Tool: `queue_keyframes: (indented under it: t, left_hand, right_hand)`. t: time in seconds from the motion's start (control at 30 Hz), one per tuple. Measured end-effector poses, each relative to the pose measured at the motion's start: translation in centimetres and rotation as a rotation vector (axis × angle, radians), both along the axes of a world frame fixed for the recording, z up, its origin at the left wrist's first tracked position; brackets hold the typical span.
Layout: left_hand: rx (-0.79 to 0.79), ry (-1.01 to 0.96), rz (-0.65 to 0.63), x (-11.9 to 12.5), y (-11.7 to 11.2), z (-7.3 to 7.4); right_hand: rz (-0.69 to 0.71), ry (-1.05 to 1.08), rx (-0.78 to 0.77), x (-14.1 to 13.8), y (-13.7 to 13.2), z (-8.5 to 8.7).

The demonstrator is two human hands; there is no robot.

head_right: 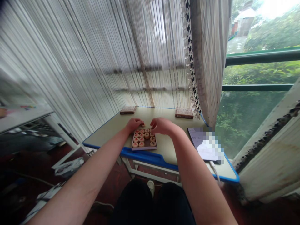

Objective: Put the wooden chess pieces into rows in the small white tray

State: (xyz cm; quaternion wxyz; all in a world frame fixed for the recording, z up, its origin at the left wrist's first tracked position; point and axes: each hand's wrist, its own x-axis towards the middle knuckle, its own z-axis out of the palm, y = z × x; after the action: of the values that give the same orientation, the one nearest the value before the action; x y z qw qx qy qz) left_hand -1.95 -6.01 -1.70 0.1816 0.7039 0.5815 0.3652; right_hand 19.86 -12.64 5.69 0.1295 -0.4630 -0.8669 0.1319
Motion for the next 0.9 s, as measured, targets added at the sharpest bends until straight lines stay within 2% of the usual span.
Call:
queue_keyframes:
  t: [0.07, 0.17, 0.43, 0.73, 0.9]
  left_hand:
    - [-0.006, -0.007, -0.008, 0.0, 0.1, 0.0]
    - [-0.007, 0.005, -0.002, 0.0, 0.2, -0.1]
    - [0.012, -0.01, -0.029, -0.3, 0.6, -0.4]
    - [-0.034, -0.06, -0.056, -0.5, 0.6, -0.5]
    - [-0.032, -0.079, -0.049, -0.4, 0.5, -0.5]
  right_hand:
    - [0.164, -0.055, -0.082, -0.6, -1.4, 0.6]
    - [0.264, -0.136, -0.153, -1.5, -2.7, 0.9]
    - [0.278, -0.176, -0.189, -2.2, -2.8, 0.3]
    - [0.318, -0.178, -0.243, -2.4, -2.9, 0.4]
    - [0.282, -0.197, -0.19, -2.8, -2.9, 0.1]
